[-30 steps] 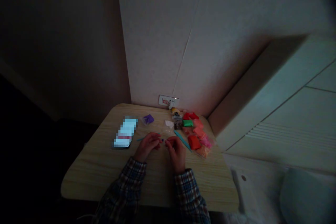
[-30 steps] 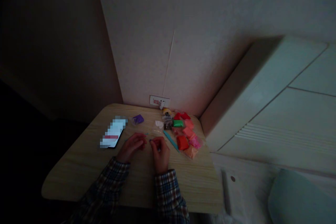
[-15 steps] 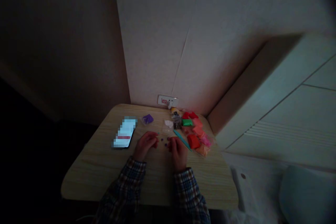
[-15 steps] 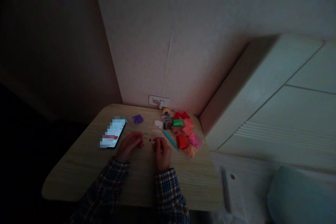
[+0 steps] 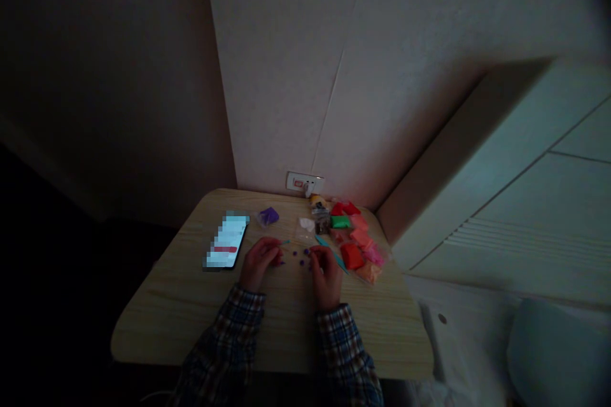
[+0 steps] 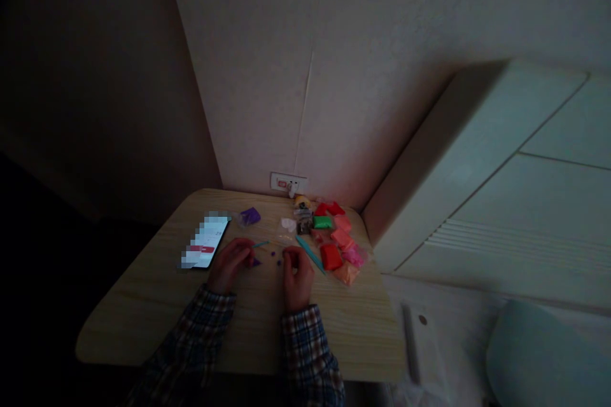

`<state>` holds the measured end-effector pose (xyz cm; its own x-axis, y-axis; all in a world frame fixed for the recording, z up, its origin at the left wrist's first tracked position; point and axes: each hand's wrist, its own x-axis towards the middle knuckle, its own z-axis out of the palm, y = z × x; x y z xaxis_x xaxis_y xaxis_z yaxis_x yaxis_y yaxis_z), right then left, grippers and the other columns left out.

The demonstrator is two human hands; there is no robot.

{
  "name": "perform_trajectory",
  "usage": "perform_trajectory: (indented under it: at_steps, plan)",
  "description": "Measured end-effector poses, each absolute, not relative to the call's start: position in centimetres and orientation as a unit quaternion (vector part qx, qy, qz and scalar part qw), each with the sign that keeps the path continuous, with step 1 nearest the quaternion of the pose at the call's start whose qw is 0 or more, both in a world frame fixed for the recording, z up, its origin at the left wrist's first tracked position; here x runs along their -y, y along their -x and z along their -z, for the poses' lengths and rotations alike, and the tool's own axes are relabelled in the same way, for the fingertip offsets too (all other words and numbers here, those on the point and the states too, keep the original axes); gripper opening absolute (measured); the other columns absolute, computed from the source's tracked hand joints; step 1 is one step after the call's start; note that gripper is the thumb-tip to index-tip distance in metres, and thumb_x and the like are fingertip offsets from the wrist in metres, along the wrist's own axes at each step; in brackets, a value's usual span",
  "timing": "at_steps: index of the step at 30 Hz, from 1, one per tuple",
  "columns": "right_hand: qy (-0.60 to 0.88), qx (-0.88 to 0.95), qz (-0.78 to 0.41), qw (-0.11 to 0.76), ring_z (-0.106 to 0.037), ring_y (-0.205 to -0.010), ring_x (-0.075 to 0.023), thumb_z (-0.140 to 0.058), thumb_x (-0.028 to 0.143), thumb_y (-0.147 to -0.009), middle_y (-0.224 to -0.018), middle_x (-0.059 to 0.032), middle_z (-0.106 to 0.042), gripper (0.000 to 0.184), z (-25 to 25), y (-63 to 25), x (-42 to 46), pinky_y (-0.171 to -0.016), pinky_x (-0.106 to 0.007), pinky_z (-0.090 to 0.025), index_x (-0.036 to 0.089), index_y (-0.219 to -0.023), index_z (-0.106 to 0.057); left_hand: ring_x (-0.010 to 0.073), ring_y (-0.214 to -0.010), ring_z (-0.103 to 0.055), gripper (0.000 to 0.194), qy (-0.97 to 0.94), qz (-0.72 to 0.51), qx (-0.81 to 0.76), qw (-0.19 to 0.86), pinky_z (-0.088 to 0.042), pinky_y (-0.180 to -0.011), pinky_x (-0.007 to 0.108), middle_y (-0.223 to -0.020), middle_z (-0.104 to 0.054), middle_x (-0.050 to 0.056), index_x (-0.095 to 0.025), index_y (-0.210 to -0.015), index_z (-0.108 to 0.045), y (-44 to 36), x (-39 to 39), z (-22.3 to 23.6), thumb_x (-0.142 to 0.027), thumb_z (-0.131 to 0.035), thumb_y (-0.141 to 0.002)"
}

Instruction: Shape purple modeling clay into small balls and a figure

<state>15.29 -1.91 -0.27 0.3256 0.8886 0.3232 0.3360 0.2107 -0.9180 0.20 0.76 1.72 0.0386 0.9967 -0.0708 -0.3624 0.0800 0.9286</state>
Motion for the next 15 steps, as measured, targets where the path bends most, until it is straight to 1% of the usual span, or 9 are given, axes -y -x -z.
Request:
perform_trajectory:
  at_steps: [2,5,6,8,10,11,13,15]
  plan:
    - [0.572,0.532,-0.257,0.568,-0.055,-0.061,-0.0151,-0.044,0.039,-0.085,-0.074,-0.0033,-0.063,0.026,0.20,-15.25,1.91,-0.058,-0.027,-0.044,0.018,-0.089,-0.059,0.0101,-0.055,-0.053,0.024,-0.388,-0.556,-0.412,0.609,-0.042,-0.054,0.023,-0.062,-0.060,-0.001,-0.015,-0.079,-0.061,-0.20,-0.76,-1.70,-0.030,-0.069,-0.062]
    - [0.576,0.536,-0.277,0.551,-0.053,-0.054,-0.0144,-0.039,0.042,-0.087,-0.062,-0.0009,-0.059,0.032,-0.07,-15.12,1.99,-0.053,-0.026,-0.042,0.017,-0.083,-0.060,0.0101,-0.056,-0.054,0.024,-0.395,-0.550,-0.411,0.610,-0.042,-0.055,0.023,-0.062,-0.061,-0.001,-0.015,-0.079,-0.061,-0.26,-0.77,-1.64,-0.029,-0.069,-0.062]
    - [0.579,0.537,-0.275,0.548,-0.054,-0.055,-0.0147,-0.041,0.041,-0.086,-0.061,-0.0009,-0.058,0.031,-0.16,-15.08,2.02,-0.053,-0.026,-0.043,0.017,-0.081,-0.060,0.0101,-0.055,-0.054,0.024,-0.400,-0.547,-0.409,0.611,-0.042,-0.055,0.023,-0.062,-0.061,-0.001,-0.015,-0.079,-0.061,-0.29,-0.78,-1.62,-0.029,-0.069,-0.061]
    - [0.577,0.542,-0.261,0.553,-0.057,-0.061,-0.0161,-0.047,0.040,-0.083,-0.068,-0.0028,-0.061,0.026,-0.27,-15.03,2.04,-0.056,-0.027,-0.045,0.017,-0.079,-0.059,0.0099,-0.055,-0.053,0.025,-0.409,-0.542,-0.405,0.613,-0.042,-0.055,0.023,-0.062,-0.062,-0.001,-0.014,-0.079,-0.061,-0.36,-0.80,-1.58,-0.028,-0.070,-0.061]
    - [0.563,0.548,-0.257,0.563,-0.059,-0.068,-0.0177,-0.051,0.037,-0.081,-0.078,-0.0052,-0.064,0.021,-0.25,-15.01,2.02,-0.062,-0.029,-0.048,0.018,-0.084,-0.059,0.0102,-0.055,-0.053,0.026,-0.415,-0.538,-0.401,0.614,-0.042,-0.055,0.023,-0.063,-0.062,0.000,-0.014,-0.080,-0.061,-0.41,-0.82,-1.54,-0.029,-0.070,-0.061]
    - [0.555,0.549,-0.262,0.567,-0.060,-0.069,-0.0178,-0.051,0.037,-0.081,-0.080,-0.0056,-0.064,0.021,-0.21,-15.01,2.00,-0.063,-0.030,-0.048,0.018,-0.086,-0.059,0.0103,-0.055,-0.053,0.026,-0.417,-0.538,-0.401,0.613,-0.041,-0.055,0.023,-0.063,-0.062,0.000,-0.014,-0.080,-0.061,-0.42,-0.83,-1.53,-0.029,-0.070,-0.061]
    - [0.550,0.546,-0.279,0.567,-0.059,-0.064,-0.0165,-0.047,0.037,-0.084,-0.075,-0.0046,-0.064,0.023,-0.11,-15.02,1.99,-0.060,-0.029,-0.049,0.018,-0.088,-0.060,0.0106,-0.055,-0.053,0.026,-0.418,-0.539,-0.403,0.610,-0.041,-0.054,0.024,-0.064,-0.062,0.001,-0.014,-0.080,-0.061,-0.42,-0.85,-1.49,-0.030,-0.070,-0.061]
    - [0.563,0.533,-0.281,0.566,-0.058,-0.058,-0.0148,-0.046,0.037,-0.084,-0.067,-0.0023,-0.062,0.023,-0.04,-15.03,2.01,-0.055,-0.026,-0.047,0.018,-0.085,-0.060,0.0107,-0.056,-0.053,0.026,-0.417,-0.543,-0.407,0.606,-0.041,-0.055,0.024,-0.064,-0.062,0.000,-0.015,-0.080,-0.061,-0.41,-0.85,-1.44,-0.030,-0.069,-0.061]
